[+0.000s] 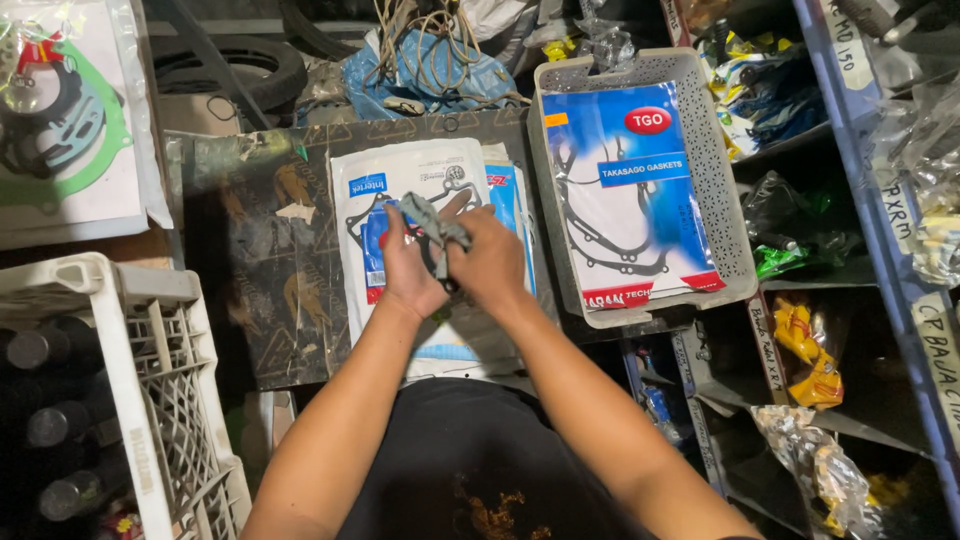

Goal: The person wipes the surfaces of several packaged gasket sets with a grey cloth. They handle multiple packages, including brands like TGO and Apple, wiping the plastic packaging and the gaskets visible inside. The person moves the packages around on a cluttered workbench during the process.

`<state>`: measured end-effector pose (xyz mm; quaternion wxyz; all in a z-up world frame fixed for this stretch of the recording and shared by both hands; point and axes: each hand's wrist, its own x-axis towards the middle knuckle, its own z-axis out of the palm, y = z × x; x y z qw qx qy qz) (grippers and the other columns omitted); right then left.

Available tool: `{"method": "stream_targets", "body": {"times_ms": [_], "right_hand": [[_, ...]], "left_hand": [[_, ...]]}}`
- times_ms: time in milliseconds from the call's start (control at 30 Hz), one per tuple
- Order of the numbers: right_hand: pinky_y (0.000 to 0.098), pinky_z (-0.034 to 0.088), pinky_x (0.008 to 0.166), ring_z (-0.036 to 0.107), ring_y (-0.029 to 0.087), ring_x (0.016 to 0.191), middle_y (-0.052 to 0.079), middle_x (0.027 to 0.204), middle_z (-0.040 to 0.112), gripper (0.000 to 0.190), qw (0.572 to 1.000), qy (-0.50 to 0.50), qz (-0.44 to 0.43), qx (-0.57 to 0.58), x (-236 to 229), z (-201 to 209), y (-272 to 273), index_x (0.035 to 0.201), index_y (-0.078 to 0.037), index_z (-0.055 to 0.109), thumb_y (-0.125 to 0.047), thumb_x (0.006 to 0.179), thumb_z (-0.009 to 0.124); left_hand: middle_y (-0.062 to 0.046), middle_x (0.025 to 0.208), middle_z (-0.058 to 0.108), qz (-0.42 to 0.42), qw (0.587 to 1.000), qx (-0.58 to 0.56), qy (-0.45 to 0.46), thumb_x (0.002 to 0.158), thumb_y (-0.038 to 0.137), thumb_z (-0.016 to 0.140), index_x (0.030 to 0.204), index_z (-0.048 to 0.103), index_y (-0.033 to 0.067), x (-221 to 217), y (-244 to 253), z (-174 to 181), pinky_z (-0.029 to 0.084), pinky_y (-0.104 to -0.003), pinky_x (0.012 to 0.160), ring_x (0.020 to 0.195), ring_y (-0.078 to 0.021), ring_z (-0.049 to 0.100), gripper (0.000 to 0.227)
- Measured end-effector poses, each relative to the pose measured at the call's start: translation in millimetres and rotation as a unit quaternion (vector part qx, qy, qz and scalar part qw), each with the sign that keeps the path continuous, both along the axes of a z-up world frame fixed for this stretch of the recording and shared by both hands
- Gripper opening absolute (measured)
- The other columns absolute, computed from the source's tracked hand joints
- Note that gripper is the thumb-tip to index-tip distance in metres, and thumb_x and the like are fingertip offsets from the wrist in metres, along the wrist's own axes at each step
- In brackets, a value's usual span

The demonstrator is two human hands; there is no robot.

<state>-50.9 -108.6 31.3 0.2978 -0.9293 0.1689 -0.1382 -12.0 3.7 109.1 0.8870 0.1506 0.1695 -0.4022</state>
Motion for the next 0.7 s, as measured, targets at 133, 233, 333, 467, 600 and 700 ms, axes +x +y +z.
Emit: {"method": "stream_targets", "body": {"times_ms": [133,233,333,467,600,700], "right_hand": [[0.0304,0.058,0.078,0.074,0.017,0.086,-0.005,0.081,0.074,0.018,0.987,-0.018,-0.061,0.151,4,4,-16,0.088,-0.026,0.078,-0.023,0.071,0.081],[0.0324,0.055,0.072,0.067,0.013,0.076,0.006,0.075,0.072,0.023,0.941,-0.037,-0.109,0.32,-9,19,-18,0.088,-0.014,0.08,-0.03,0.074,0.088],[0.0294,0.056,0.054,0.069,0.015,0.059,0.006,0.065,0.069,0.026,0.864,0.061,-0.128,0.483,-15,26,-4,0.081,-0.007,0.074,-0.029,0.077,0.086],[0.0279,0.046,0.051,0.053,0.011,0.055,0.004,0.052,0.056,0.027,0.926,0.081,-0.046,0.365,-12,50,12,0.066,-0.007,0.069,-0.027,0.073,0.086],[0.0262,0.042,0.052,0.046,0.011,0.053,0.001,0.048,0.05,0.034,0.938,0.085,-0.035,0.334,-12,52,17,0.058,-0.007,0.063,-0.029,0.073,0.085],[0.0271,0.041,0.051,0.046,0.011,0.051,0.001,0.046,0.049,0.034,0.942,0.071,-0.046,0.324,-6,56,16,0.056,-0.009,0.062,-0.028,0.075,0.083]], "left_hand": [[-0.012,0.096,0.072,-0.029,0.999,-0.035,0.009,0.071,0.09,0.052,0.113,0.067,0.0088,5,1,-39,0.058,-0.042,0.083,0.087,-0.0296,0.072,0.092],[-0.018,0.12,0.07,0.026,0.999,-0.042,-0.006,0.078,0.084,0.052,0.127,0.059,0.0088,3,3,-65,0.05,-0.052,0.107,0.114,-0.0369,0.068,0.089],[-0.017,0.108,0.072,0.035,0.999,-0.029,-0.011,0.083,0.079,0.052,0.135,0.059,0.0059,4,4,-62,0.055,-0.045,0.098,0.097,-0.0312,0.071,0.09],[-0.018,0.095,0.073,0.044,0.998,0.05,-0.01,0.08,0.076,0.062,0.118,0.066,0.0061,5,-3,-72,0.058,-0.032,0.072,0.061,-0.018,0.063,0.08],[-0.02,0.091,0.073,0.033,0.998,0.059,-0.015,0.079,0.073,0.066,0.122,0.066,0.0033,2,-4,-67,0.054,-0.024,0.056,0.051,-0.0099,0.055,0.082],[-0.024,0.099,0.073,0.025,0.999,0.02,-0.041,0.082,0.074,0.062,0.131,0.064,0.0046,9,-10,-113,0.06,-0.036,0.071,0.068,-0.0239,0.069,0.085]]}}
